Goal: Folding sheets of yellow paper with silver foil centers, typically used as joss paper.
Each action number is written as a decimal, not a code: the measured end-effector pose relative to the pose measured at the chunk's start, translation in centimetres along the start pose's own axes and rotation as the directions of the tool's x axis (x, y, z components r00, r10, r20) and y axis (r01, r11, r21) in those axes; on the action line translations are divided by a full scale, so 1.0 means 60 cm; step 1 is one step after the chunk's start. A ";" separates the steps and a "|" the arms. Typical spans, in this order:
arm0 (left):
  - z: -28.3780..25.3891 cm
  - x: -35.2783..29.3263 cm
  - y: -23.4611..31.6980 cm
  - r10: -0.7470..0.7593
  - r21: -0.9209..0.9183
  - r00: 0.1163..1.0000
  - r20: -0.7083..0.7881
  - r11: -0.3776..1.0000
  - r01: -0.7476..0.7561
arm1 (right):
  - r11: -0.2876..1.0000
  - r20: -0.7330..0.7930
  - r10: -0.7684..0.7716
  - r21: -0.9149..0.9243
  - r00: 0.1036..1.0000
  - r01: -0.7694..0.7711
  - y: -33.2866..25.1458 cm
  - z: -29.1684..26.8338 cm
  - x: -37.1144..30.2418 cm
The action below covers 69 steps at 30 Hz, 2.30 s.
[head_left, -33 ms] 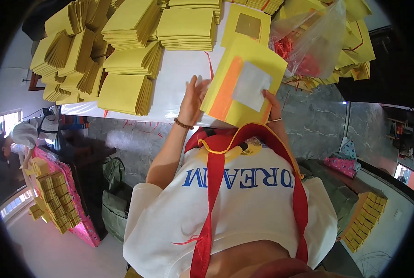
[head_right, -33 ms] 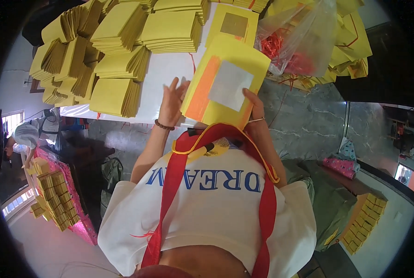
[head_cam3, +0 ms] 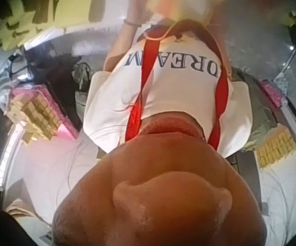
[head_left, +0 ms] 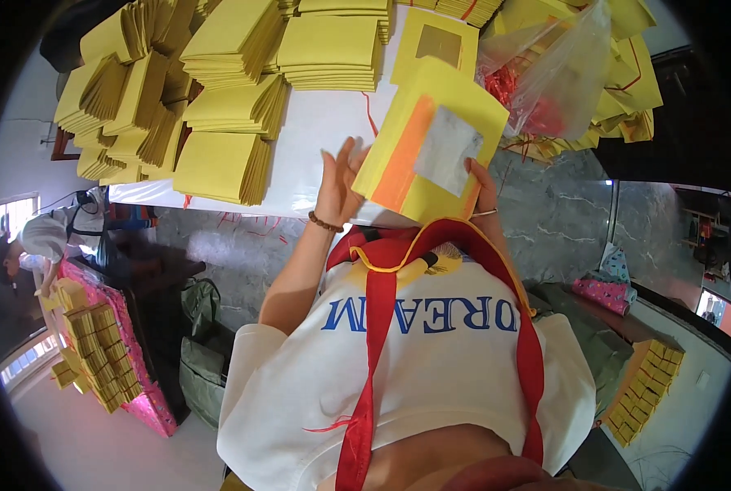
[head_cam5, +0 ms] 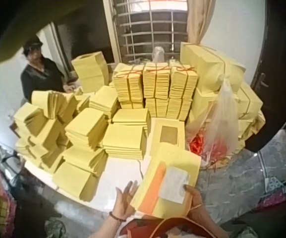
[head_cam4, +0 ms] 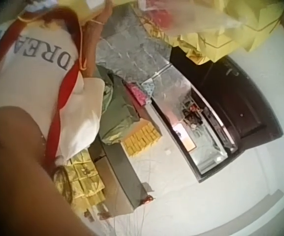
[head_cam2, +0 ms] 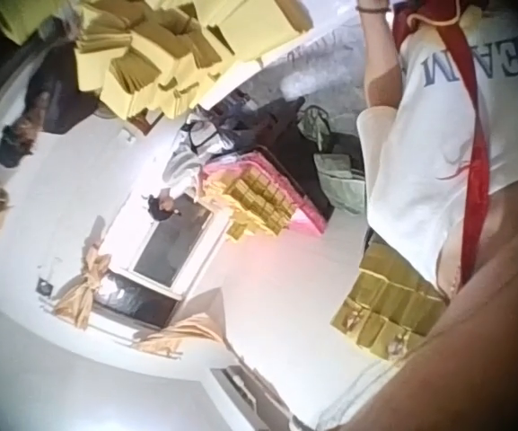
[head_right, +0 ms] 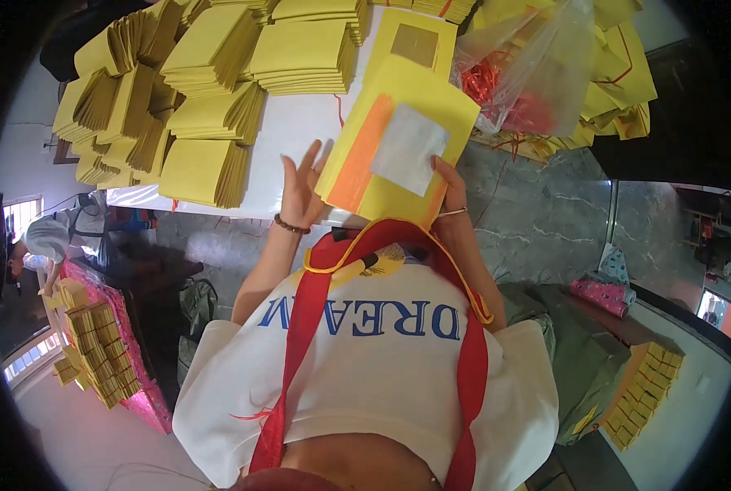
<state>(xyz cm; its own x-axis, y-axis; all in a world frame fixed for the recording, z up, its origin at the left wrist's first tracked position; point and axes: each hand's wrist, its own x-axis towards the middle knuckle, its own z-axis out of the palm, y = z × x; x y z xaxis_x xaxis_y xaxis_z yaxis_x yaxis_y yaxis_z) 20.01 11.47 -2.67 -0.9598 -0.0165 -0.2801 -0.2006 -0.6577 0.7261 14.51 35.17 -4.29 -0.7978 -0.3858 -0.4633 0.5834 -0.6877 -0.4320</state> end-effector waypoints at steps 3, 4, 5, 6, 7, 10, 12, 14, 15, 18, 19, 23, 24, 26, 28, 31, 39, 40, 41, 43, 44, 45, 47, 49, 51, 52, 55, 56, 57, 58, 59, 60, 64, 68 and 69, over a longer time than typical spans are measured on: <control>0.009 -0.015 -0.003 0.128 -0.283 0.932 0.338 0.959 -0.029 | 0.985 0.085 -0.091 0.152 0.992 0.077 0.009 -0.010 0.017; 0.018 -0.017 -0.001 0.132 -0.283 0.931 0.339 0.959 -0.033 | 0.980 0.127 -0.131 0.165 0.983 0.109 0.013 -0.004 0.021; 0.030 -0.021 -0.002 0.195 -0.216 0.928 0.316 0.968 -0.130 | 0.974 0.168 -0.171 0.179 0.971 0.141 0.018 0.001 0.025; 0.054 -0.024 0.002 0.253 -0.145 0.920 0.299 0.965 -0.219 | 0.973 0.165 -0.175 0.181 0.971 0.145 0.023 0.007 0.027; 0.076 -0.020 0.007 0.244 -0.149 0.965 0.091 0.962 -0.229 | 0.974 0.131 -0.200 0.133 0.971 0.182 0.029 0.016 0.030; 0.082 0.010 0.002 0.217 0.131 0.974 -0.058 0.969 -0.208 | 0.957 0.107 -0.286 -0.022 0.952 0.290 0.047 0.013 0.044; 0.073 0.032 0.011 0.198 0.062 0.972 -0.126 0.979 -0.192 | 0.924 0.113 -0.347 -0.127 0.931 0.360 0.049 -0.005 0.058; 0.047 0.045 0.029 0.263 0.167 0.964 -0.042 0.953 -0.253 | 0.941 0.291 -0.312 -0.036 0.904 0.336 0.029 -0.029 0.069; 0.039 0.050 0.033 0.247 0.165 0.968 -0.034 0.957 -0.238 | 0.919 0.183 -0.349 -0.125 0.919 0.374 0.012 -0.034 0.077; 0.024 0.050 0.051 0.410 0.403 0.912 -0.011 0.837 -0.371 | 0.993 -0.091 -0.110 -0.056 0.990 0.105 -0.021 -0.025 0.085; 0.025 0.048 0.056 0.427 0.447 0.904 -0.011 0.811 -0.377 | 0.989 -0.144 -0.138 -0.080 0.980 0.128 -0.019 -0.031 0.089; 0.030 0.027 0.074 0.466 0.579 0.883 0.046 0.708 -0.404 | 0.958 -0.154 -0.217 -0.224 0.964 0.180 -0.030 -0.028 0.085; 0.029 0.019 0.074 0.507 0.661 0.858 0.084 0.616 -0.428 | 0.959 -0.158 -0.214 -0.220 0.964 0.177 -0.038 -0.021 0.083; 0.018 0.010 0.064 0.487 0.658 0.867 0.109 0.618 -0.430 | 0.807 -0.160 -0.499 -0.443 0.852 0.389 -0.053 -0.018 0.092; 0.000 0.007 0.041 0.405 0.694 0.887 0.222 0.573 -0.436 | 0.697 -0.080 -0.631 -0.496 0.772 0.518 -0.055 -0.017 0.101; -0.011 0.000 0.031 0.320 0.679 0.917 0.240 0.620 -0.394 | 0.809 0.199 -0.463 -0.303 0.864 0.504 -0.065 0.014 0.083; -0.042 0.013 0.014 0.367 0.654 0.856 0.365 0.553 -0.516 | 0.842 0.060 -0.429 -0.334 0.901 0.423 -0.059 -0.005 0.092; -0.038 0.014 0.011 0.404 0.677 0.821 0.404 0.472 -0.565 | 0.829 0.065 -0.445 -0.349 0.893 0.438 -0.060 -0.008 0.092; -0.037 0.017 0.009 0.400 0.673 0.819 0.410 0.473 -0.568 | 0.787 0.116 -0.472 -0.392 0.874 0.476 -0.059 -0.011 0.095; -0.031 0.019 0.002 0.383 0.599 0.861 0.335 0.619 -0.509 | 0.813 0.041 -0.491 -0.336 0.870 0.475 -0.062 -0.018 0.104; -0.030 0.019 0.001 0.347 0.494 0.896 0.276 0.749 -0.442 | 0.829 -0.044 -0.514 -0.281 0.856 0.483 -0.063 -0.020 0.109; -0.033 0.021 0.000 0.363 0.513 0.889 0.277 0.727 -0.457 | 0.855 -0.050 -0.495 -0.207 0.867 0.476 -0.063 -0.012 0.107; -0.046 0.016 0.002 0.376 0.556 0.879 0.293 0.681 -0.477 | 0.863 -0.002 -0.469 -0.211 0.883 0.458 -0.061 0.003 0.095; -0.047 0.013 0.009 0.374 0.590 0.870 0.322 0.639 -0.494 | 0.865 0.034 -0.455 -0.217 0.890 0.451 -0.064 0.006 0.091; -0.044 0.011 0.017 0.401 0.636 0.848 0.346 0.565 -0.526 | 0.819 0.174 -0.426 -0.343 0.888 0.460 -0.069 0.001 0.092; -0.040 0.011 0.018 0.402 0.635 0.849 0.344 0.566 -0.525 | 0.819 0.175 -0.424 -0.345 0.889 0.458 -0.069 0.003 0.091; -0.025 0.011 0.020 0.453 0.612 0.813 0.366 0.541 -0.577 | 0.822 0.137 -0.428 -0.351 0.893 0.448 -0.071 0.010 0.087; -0.021 0.010 0.022 0.480 0.624 0.788 0.386 0.493 -0.606 | 0.830 0.120 -0.424 -0.346 0.898 0.438 -0.074 0.009 0.084; -0.019 0.008 0.022 0.508 0.636 0.761 0.404 0.442 -0.633 | 0.838 0.108 -0.416 -0.340 0.903 0.427 -0.075 0.015 0.080; -0.019 0.009 0.020 0.510 0.638 0.762 0.400 0.441 -0.631 | 0.840 0.110 -0.411 -0.340 0.905 0.423 -0.075 0.021 0.076; -0.020 0.013 0.017 0.505 0.613 0.780 0.370 0.498 -0.614 | 0.861 0.094 -0.387 -0.317 0.917 0.396 -0.075 0.029 0.071; -0.019 0.018 0.015 0.495 0.579 0.796 0.348 0.554 -0.597 | 0.879 0.075 -0.372 -0.293 0.925 0.377 -0.078 0.034 0.066; -0.033 0.016 0.006 0.487 0.615 0.798 0.354 0.522 -0.591 | 0.864 0.023 -0.428 -0.282 0.903 0.417 -0.084 -0.002 0.091; -0.043 0.014 -0.012 0.445 0.644 0.838 0.314 0.549 -0.533 | 0.880 0.014 -0.410 -0.257 0.912 0.400 -0.082 -0.003 0.096; -0.039 0.010 -0.013 0.426 0.639 0.866 0.261 0.596 -0.486 | 0.876 0.058 -0.393 -0.281 0.918 0.392 -0.082 0.002 0.097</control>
<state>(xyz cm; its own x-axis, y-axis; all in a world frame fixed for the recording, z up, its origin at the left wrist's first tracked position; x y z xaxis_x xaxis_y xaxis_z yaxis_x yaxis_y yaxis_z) 20.06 10.21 -4.87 -0.9680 -0.0977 0.2312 0.2219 0.0975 0.9702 6.99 36.26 -4.78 -0.9701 -0.1195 -0.2110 0.2407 -0.5812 -0.7773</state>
